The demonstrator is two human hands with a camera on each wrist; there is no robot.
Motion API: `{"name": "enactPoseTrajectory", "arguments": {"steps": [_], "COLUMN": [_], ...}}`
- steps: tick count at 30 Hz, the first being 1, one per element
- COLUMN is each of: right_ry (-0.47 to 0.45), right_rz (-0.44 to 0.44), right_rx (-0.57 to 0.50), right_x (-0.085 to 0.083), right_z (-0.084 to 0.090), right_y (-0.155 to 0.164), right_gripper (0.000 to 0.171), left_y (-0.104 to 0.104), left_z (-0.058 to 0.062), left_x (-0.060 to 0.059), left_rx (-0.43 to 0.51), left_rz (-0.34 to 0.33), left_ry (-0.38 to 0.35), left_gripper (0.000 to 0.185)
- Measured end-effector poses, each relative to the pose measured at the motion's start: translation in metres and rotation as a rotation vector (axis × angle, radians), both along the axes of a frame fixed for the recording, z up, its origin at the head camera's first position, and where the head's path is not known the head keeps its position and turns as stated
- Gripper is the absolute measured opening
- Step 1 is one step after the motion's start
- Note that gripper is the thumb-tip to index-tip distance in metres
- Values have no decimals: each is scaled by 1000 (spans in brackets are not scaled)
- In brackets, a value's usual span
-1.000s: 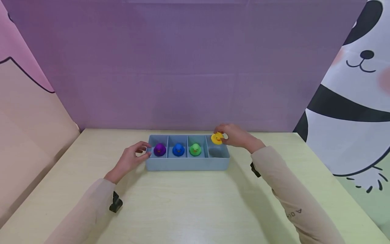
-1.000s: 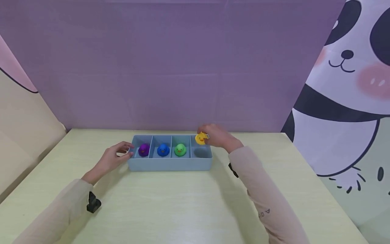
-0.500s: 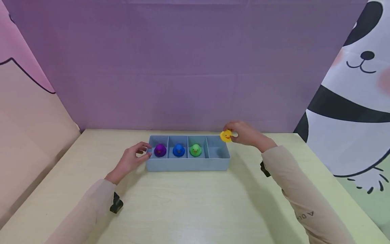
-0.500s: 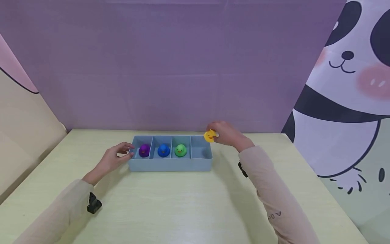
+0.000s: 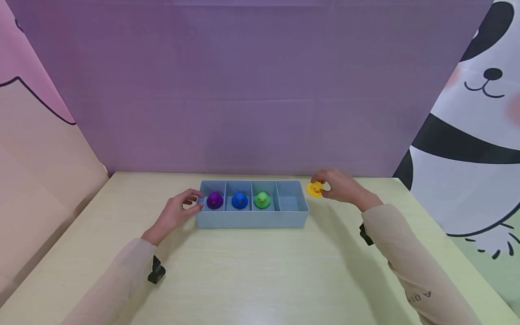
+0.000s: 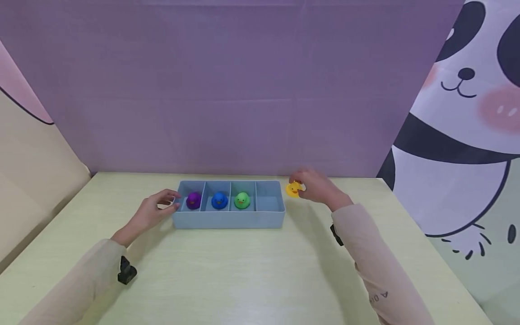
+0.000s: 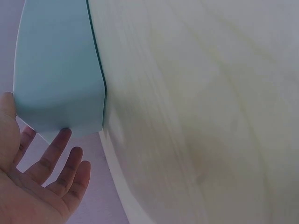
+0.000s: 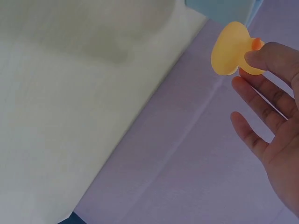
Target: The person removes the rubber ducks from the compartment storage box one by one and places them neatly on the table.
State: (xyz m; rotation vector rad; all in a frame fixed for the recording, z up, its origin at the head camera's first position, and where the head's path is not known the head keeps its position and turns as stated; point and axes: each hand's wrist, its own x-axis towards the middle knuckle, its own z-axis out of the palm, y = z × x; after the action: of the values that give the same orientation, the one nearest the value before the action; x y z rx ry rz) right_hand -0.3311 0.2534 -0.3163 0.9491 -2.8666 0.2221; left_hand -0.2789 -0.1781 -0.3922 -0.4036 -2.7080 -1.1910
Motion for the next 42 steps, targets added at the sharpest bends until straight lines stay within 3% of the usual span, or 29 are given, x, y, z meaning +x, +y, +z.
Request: {"name": "enactPoseTrajectory", "arguments": {"steps": [15,29,42], "right_ry": [-27,-98,-113], "right_rz": [31,-9,-15], "right_rx": [-23,-2,-6], "right_x": [12,15,16], "right_z": [-29,-48,-47], "right_y": [16,21,20], "right_gripper": [30,29,31], "left_y": [1,1,-1], "left_z": [-2,-3,-3], "left_x": [-1,-2,-2], "left_rx": [5,9,-1], "left_rz": [7,6,13], "left_ry": [3,-4,-3], "left_gripper": [27,28,27]}}
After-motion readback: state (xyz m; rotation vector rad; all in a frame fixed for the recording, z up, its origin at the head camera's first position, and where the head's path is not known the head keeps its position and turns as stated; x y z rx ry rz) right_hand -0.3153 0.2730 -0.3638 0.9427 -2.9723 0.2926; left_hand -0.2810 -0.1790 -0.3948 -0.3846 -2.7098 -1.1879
